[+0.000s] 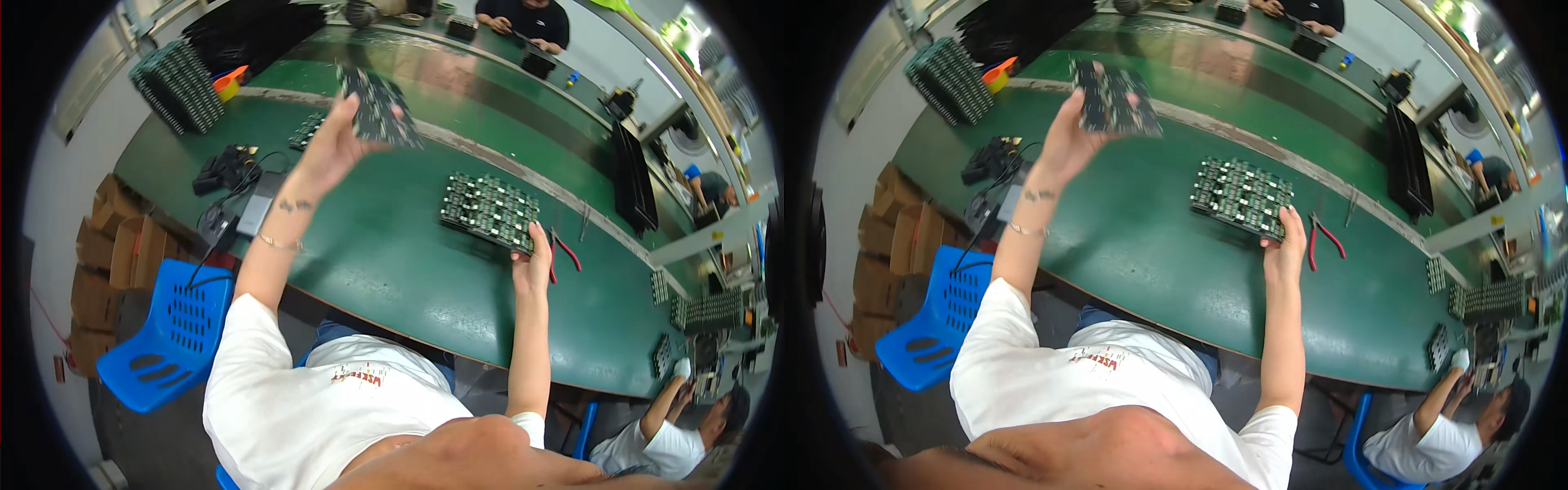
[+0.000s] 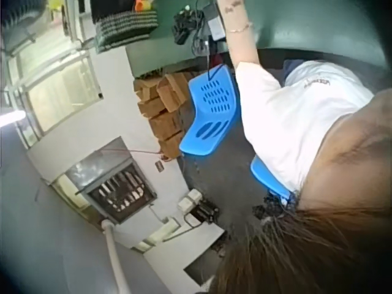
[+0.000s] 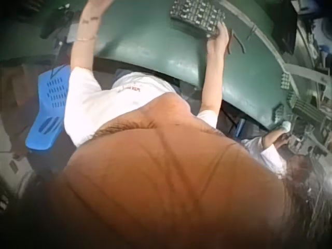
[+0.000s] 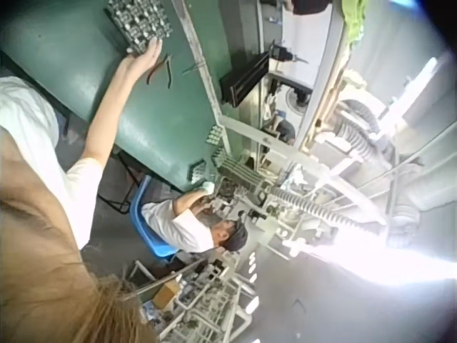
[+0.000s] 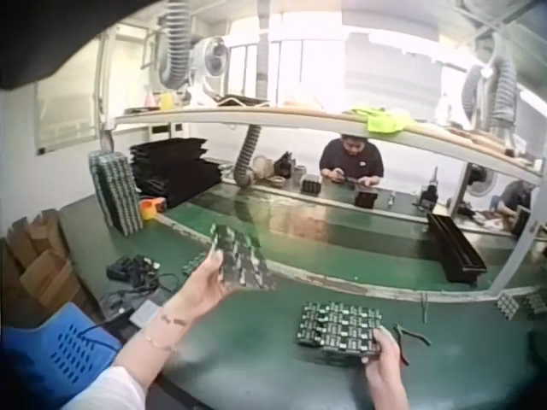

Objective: The person picks up circuit boards from a stack one at a time, turns each board over by hand to view both sides, and arranges them into stacks on the workbench.

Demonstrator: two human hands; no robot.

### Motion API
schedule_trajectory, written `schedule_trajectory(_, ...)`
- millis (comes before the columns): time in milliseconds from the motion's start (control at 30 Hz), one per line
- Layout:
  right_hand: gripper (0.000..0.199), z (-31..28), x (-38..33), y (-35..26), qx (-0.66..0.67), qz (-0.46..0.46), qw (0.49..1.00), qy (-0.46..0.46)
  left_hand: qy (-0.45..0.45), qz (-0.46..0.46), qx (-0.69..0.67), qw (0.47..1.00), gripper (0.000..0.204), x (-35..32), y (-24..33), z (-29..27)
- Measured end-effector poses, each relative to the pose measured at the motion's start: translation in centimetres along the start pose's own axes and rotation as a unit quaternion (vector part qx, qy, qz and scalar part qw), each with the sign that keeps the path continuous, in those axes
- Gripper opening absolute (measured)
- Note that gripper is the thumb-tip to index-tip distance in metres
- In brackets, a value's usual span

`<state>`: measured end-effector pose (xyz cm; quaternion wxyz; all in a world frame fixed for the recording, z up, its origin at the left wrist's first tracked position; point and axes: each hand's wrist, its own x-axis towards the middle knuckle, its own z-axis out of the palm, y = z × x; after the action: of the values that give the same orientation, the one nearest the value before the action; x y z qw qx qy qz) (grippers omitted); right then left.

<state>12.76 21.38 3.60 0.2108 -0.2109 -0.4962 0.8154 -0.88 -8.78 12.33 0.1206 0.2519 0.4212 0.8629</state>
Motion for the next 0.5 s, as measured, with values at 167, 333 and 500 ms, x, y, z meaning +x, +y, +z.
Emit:
schedule_trajectory(167, 0.028, 0.2, -0.6, 0.3, 0.046, 0.011, 0.999, -0.019, 0.121, 0.025, 0.639, 0.759, 0.090, 4.5, 4.2, -7.5)
schedule_trajectory(333, 0.031, 0.1, -0.3, 0.4, 0.040, -0.011, 0.998, -0.036, 0.104, -0.124, 0.874, 0.458, 0.111, 6.3, 0.8, -12.7)
schedule_trajectory(500, 0.034, -0.1, -0.6, 0.3, 0.034, 0.000, 0.999, -0.042, 0.093, -0.195, 0.874, 0.435, 0.108, 5.5, -2.0, -15.4)
